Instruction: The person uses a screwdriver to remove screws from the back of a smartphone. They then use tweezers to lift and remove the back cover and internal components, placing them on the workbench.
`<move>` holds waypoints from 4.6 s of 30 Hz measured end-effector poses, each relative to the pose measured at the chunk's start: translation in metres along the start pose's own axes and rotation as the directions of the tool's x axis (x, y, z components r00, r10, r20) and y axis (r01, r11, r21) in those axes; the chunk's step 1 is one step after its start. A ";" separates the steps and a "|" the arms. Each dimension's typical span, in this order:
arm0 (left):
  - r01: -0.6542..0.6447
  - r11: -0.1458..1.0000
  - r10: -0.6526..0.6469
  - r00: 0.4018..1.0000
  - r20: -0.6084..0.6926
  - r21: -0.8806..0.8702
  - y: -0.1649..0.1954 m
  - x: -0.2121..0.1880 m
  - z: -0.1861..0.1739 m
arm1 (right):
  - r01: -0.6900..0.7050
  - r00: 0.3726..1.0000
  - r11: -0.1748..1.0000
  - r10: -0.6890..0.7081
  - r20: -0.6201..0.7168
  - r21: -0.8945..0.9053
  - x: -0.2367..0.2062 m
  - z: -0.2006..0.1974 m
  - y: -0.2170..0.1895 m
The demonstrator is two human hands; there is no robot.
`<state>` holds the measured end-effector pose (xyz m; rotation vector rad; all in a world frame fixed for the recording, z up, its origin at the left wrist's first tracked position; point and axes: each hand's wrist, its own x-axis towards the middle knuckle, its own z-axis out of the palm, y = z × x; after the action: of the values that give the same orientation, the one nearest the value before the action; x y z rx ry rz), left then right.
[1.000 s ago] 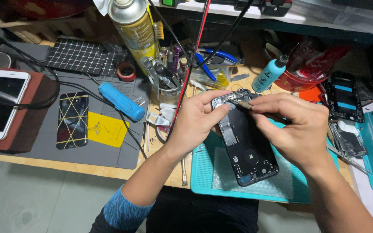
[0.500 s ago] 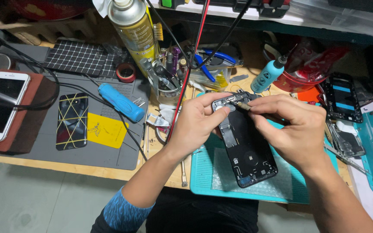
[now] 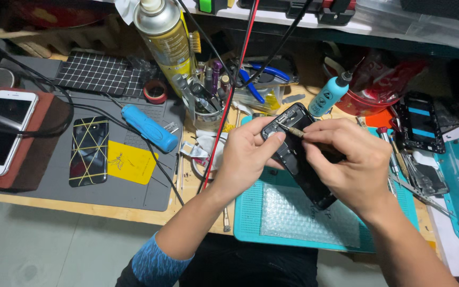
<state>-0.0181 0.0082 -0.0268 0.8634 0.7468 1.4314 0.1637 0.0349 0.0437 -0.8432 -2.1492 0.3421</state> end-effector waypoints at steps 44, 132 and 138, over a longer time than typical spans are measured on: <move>-0.098 0.995 0.097 0.992 -0.075 -0.007 -0.016 0.003 0.019 | -0.052 0.998 0.988 0.054 -0.014 0.146 0.003 0.020 0.026; -0.080 0.995 0.077 0.995 -0.061 -0.064 -0.019 0.002 0.019 | -0.022 0.997 0.989 0.033 -0.070 0.144 0.008 0.029 0.034; -0.083 0.995 0.079 0.995 -0.064 -0.058 -0.017 0.002 0.020 | -0.042 0.996 0.988 0.052 -0.065 0.148 0.008 0.030 0.034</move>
<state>0.0078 0.0101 -0.0315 0.8142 0.7176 1.5508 0.1526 0.0664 0.0124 -0.8112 -2.0160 0.4824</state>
